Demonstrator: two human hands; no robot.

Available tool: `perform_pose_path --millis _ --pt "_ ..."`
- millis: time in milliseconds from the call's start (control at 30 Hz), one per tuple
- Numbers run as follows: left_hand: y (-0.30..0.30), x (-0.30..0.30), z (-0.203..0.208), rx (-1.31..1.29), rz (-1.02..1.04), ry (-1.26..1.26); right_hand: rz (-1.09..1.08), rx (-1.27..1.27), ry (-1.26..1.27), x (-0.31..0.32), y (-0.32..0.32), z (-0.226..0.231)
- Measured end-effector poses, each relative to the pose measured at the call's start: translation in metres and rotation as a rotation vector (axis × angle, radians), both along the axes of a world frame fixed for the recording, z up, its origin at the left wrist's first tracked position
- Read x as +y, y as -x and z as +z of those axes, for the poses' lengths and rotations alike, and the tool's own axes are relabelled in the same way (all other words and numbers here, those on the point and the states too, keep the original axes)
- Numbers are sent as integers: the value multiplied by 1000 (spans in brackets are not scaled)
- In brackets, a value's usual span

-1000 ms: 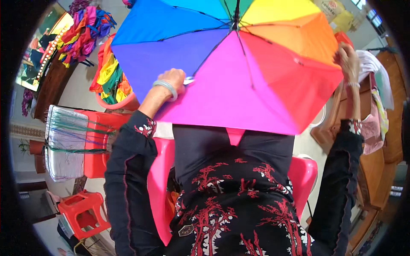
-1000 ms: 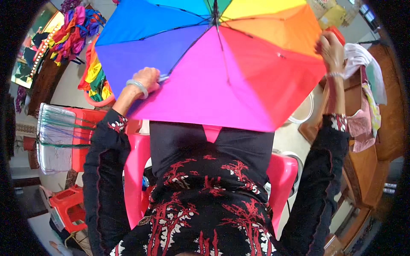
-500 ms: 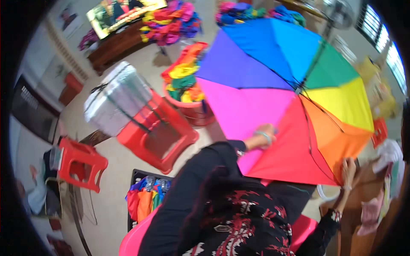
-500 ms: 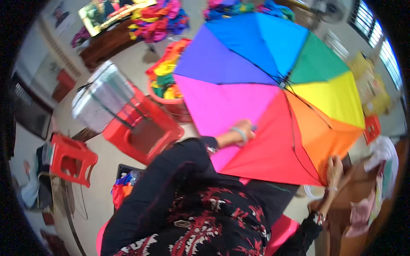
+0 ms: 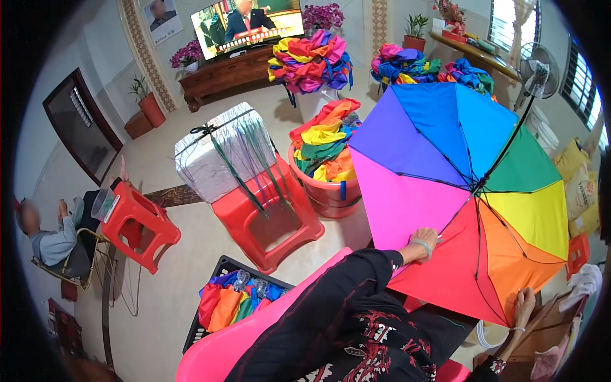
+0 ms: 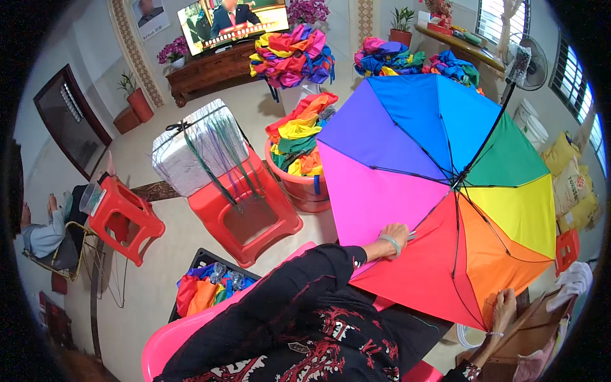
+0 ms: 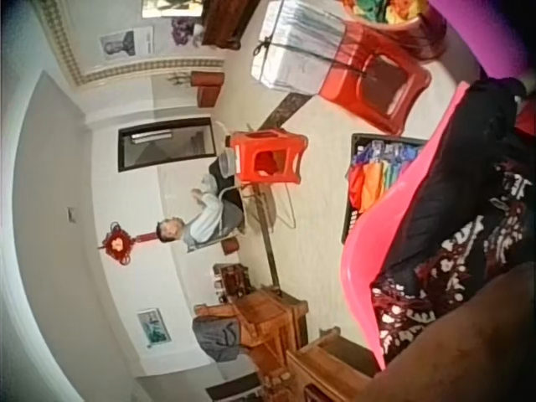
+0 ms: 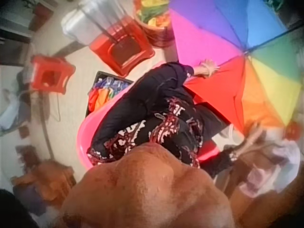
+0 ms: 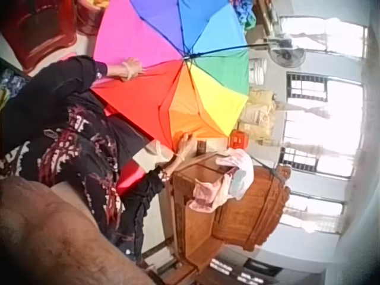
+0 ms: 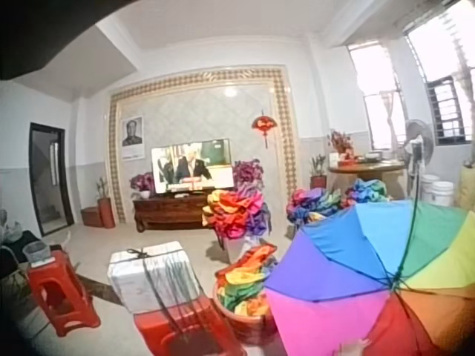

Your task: Repairing a colorful umbrella by stitching the fabric to the metal frame ribs using a needle and thread.

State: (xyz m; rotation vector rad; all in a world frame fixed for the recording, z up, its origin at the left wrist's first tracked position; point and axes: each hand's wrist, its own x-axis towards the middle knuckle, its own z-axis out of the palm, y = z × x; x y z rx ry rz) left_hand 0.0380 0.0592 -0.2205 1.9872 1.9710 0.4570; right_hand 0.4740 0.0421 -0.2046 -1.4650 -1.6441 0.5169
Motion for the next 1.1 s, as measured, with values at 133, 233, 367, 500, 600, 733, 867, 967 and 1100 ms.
perform_pose_path --millis 133,233,367,500,600,733,867,967,1100 --pt "-3 1 -13 -34 51 -64 -78 -133 -1 -1 -7 -8" --pt "-5 -1 -24 47 -46 -203 -101 -320 -121 -6 3 1" --pt "-2 6 -18 -47 -7 -87 -89 -372 -122 -16 13 13" --pt "-1 2 3 -160 91 3 -118 -401 -171 -10 -12 -6" --pt "7 1 0 -248 134 44 -104 140 -22 -2 -36 -21" --pt "14 -1 4 -249 135 53 -139 85 31 -5 -52 -24" --pt "2 -8 -13 -242 150 28 -63 33 -47 -3 -24 -9" --pt "-12 -12 -28 -238 158 -3 -128 90 12 -9 -10 5" --pt "-7 -13 -23 -326 156 32 -136 201 -23 -9 -44 -14"
